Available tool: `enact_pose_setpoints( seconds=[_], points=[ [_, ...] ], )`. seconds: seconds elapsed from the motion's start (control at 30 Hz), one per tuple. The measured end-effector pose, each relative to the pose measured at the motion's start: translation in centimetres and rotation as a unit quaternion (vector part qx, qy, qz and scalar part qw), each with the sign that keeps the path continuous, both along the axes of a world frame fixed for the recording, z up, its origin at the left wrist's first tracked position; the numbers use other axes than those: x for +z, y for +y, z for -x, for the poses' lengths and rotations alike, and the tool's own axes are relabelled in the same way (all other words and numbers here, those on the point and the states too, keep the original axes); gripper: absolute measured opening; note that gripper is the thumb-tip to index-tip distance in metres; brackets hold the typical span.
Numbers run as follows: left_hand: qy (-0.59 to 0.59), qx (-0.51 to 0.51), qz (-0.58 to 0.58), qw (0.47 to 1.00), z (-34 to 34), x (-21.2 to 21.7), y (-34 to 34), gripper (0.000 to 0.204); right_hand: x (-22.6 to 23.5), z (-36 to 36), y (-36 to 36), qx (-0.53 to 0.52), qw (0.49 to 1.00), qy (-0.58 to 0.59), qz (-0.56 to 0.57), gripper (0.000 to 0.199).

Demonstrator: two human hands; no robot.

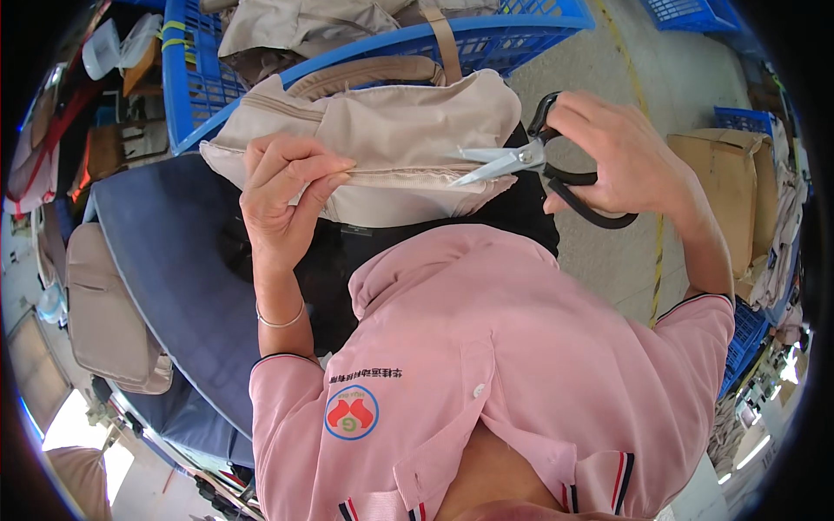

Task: Trimming loose threads from backpacks using scissors in a manufacturing facility.

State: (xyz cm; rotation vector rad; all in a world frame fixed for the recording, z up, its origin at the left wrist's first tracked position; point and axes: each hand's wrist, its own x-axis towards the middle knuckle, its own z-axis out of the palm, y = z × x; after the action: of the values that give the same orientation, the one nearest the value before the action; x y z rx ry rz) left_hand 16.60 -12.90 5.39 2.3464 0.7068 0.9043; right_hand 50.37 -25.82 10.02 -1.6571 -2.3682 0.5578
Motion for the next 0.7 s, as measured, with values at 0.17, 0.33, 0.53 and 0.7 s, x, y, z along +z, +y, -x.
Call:
enact_pose_setpoints(
  seconds=[0.17, 0.33, 0.53, 0.7],
  points=[
    [0.001, 0.002, 0.005, 1.000, 0.1, 0.0, 0.1, 0.019, -0.6, 0.9, 0.0, 0.019, 1.000, 0.018, -0.006, 0.061],
    [0.004, 0.010, 0.005, 1.000, 0.2, -0.2, 0.3, 0.019, -1.1, 1.2, -0.4, 0.007, 0.999, 0.031, 0.006, 0.061],
    [0.007, 0.015, 0.015, 1.000, 0.0, -0.3, 0.4, 0.018, -1.0, 1.3, -0.8, -0.004, 0.999, 0.007, 0.045, 0.060],
    [0.015, 0.008, 0.007, 1.000, -0.7, -0.3, 0.0, 0.018, -0.7, 2.5, 0.1, 0.007, 0.999, 0.003, -0.051, 0.061]
  ],
)
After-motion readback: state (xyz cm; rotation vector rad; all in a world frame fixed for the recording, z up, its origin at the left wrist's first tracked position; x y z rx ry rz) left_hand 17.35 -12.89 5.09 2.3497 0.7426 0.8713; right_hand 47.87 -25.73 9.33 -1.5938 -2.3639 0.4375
